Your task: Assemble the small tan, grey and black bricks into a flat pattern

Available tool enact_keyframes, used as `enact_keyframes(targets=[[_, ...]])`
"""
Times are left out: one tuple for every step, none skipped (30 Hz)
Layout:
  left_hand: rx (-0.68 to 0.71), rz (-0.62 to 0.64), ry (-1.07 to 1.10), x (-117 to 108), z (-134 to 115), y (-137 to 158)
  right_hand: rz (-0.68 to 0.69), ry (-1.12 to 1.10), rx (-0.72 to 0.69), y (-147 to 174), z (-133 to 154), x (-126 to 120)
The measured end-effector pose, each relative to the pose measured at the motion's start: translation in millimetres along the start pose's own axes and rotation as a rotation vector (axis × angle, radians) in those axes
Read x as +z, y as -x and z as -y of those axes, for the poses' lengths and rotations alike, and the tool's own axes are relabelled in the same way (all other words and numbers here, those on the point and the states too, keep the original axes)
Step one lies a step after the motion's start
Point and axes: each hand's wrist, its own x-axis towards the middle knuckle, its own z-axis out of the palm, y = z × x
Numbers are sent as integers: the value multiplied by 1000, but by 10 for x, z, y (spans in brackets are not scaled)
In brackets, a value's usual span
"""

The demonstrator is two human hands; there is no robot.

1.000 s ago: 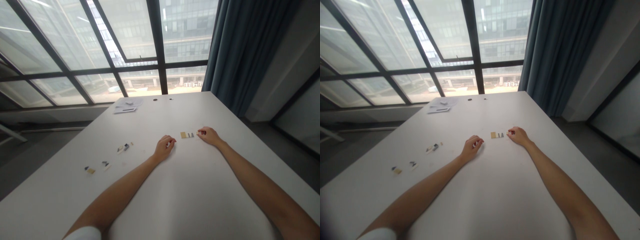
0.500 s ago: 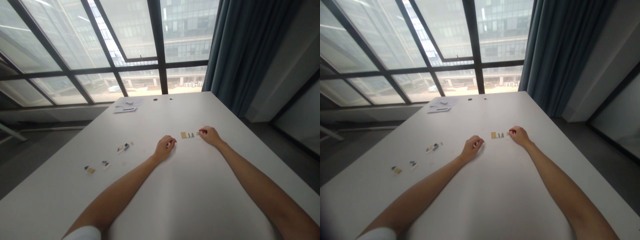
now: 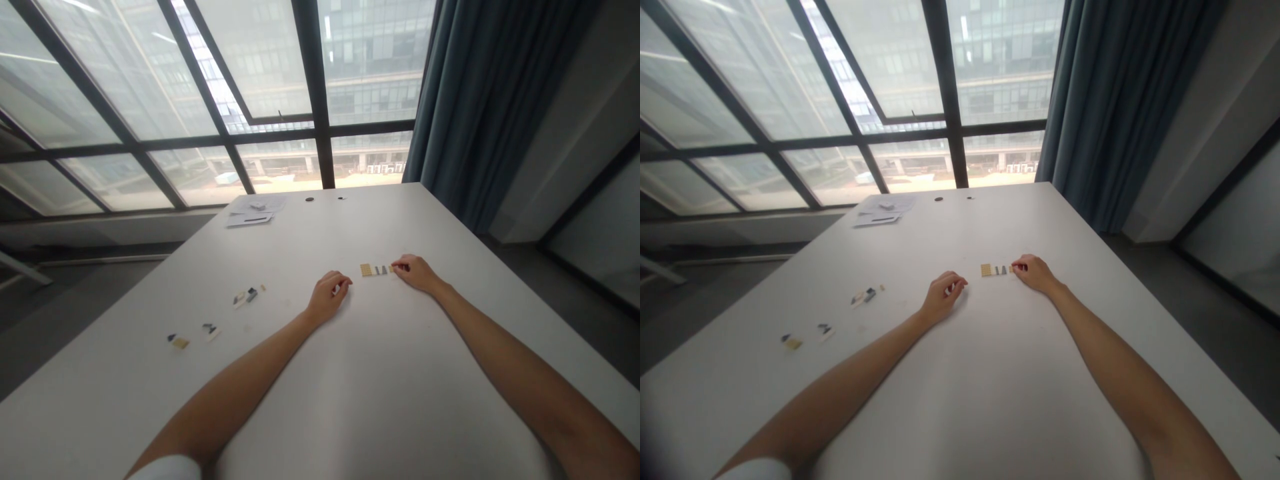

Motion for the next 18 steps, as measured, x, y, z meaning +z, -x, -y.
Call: enact_keyframes(targets=[[-1,1,1,-2,-1,-1,3,-5,-1,0,3,1],[-2,3,2,-3,-3,-2,2,-7,5,0,4,2],[-3,4,3,-5,-5,-2,-3,-7,17,0,4,4],[-3,3,4,-6,-6,-3,-11,-3,32,0,2,6],[-3,3,4,-7,-7,-2,-21,2,46,0,0,9],[-2,5,5,-8,-7,-2,-28,9,58,0,-1,11],[-1,6,6,-7,-5,-1,-31,15,64,0,-1,13],[0,8,9,-6,-3,0,-29,18,65,0,0,13],[2,9,10,-4,-1,2,-22,19,61,0,3,13],[4,9,11,-3,2,3,-13,20,55,0,7,11],[5,10,11,-1,5,3,-6,21,50,0,12,9],[5,10,11,0,7,3,0,22,47,0,18,6],[5,11,11,0,8,2,3,22,46,1,25,3],[5,10,10,0,8,1,5,22,45,2,33,1],[6,10,10,-1,7,0,7,21,46,4,40,-1],[8,9,12,-3,4,-2,8,20,48,6,47,-2],[11,8,15,-5,1,-4,10,18,49,7,53,-1],[14,7,18,-6,-2,-5,11,17,50,9,57,1]])
